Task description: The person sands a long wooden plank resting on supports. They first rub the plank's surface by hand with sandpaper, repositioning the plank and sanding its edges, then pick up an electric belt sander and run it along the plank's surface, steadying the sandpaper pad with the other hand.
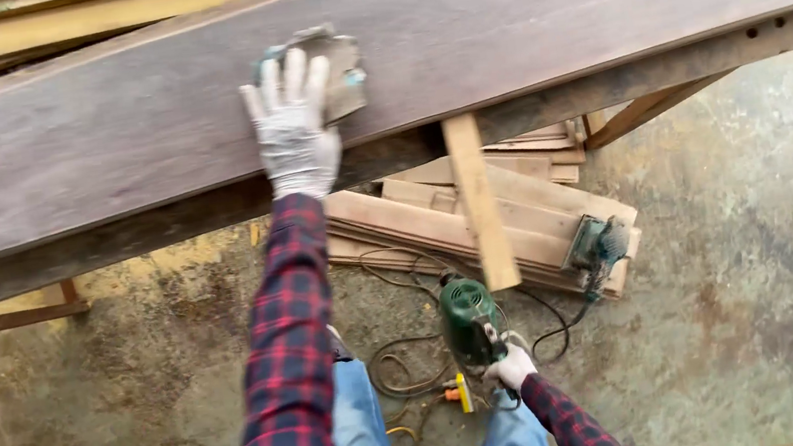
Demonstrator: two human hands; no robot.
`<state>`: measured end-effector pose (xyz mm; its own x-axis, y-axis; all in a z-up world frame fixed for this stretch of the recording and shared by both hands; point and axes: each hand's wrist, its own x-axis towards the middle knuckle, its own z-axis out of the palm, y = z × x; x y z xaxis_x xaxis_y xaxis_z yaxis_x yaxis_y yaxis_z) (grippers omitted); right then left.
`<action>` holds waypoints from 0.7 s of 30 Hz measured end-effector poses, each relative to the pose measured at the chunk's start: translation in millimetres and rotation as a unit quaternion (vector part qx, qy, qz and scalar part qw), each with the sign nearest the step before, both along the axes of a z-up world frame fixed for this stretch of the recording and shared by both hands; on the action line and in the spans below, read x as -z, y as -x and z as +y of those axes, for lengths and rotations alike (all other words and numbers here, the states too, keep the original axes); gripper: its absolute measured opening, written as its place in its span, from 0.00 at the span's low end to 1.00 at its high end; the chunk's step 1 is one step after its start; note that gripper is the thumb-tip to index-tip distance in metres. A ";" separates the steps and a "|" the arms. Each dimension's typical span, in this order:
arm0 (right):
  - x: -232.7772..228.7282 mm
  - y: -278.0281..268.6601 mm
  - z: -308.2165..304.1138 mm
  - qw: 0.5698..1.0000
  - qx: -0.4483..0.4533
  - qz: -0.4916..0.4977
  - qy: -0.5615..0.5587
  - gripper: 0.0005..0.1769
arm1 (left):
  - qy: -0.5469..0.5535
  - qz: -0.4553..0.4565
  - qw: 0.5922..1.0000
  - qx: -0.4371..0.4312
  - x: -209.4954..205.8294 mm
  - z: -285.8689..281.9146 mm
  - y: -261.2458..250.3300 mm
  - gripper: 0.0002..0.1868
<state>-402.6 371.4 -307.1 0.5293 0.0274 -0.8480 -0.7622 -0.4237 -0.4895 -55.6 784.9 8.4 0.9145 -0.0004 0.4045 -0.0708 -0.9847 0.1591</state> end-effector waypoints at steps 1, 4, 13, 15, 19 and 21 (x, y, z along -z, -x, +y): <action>-9.7 22.8 18.4 0.999 -0.014 0.028 -0.030 0.29 | 0.035 0.008 0.999 0.008 -4.7 -4.9 0.9 0.43; -42.6 33.2 86.5 0.991 -0.135 -0.006 0.003 0.26 | 0.174 -0.044 0.983 0.027 -20.9 0.0 10.0 0.34; -227.0 26.4 214.3 0.919 -0.370 -0.021 0.134 0.35 | 0.848 0.168 0.459 -0.202 44.2 178.0 317.3 0.31; -287.3 19.0 235.0 0.901 -0.410 -0.035 0.141 0.32 | 0.903 0.110 0.351 -0.222 65.2 202.7 369.9 0.28; -399.2 -1.3 277.3 0.871 -0.455 -0.092 0.160 0.31 | 0.951 0.083 0.185 -0.233 96.1 211.3 419.6 0.20; -416.4 5.6 278.8 0.862 -0.470 -0.113 0.152 0.32 | 0.974 0.078 0.139 -0.158 130.2 193.6 428.9 0.20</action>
<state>-408.2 650.2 109.3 0.5472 0.3288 -0.7697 0.0887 -0.9372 -0.3372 -484.5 978.5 -121.8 0.7416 0.0218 -0.6705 0.0801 0.9894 0.1208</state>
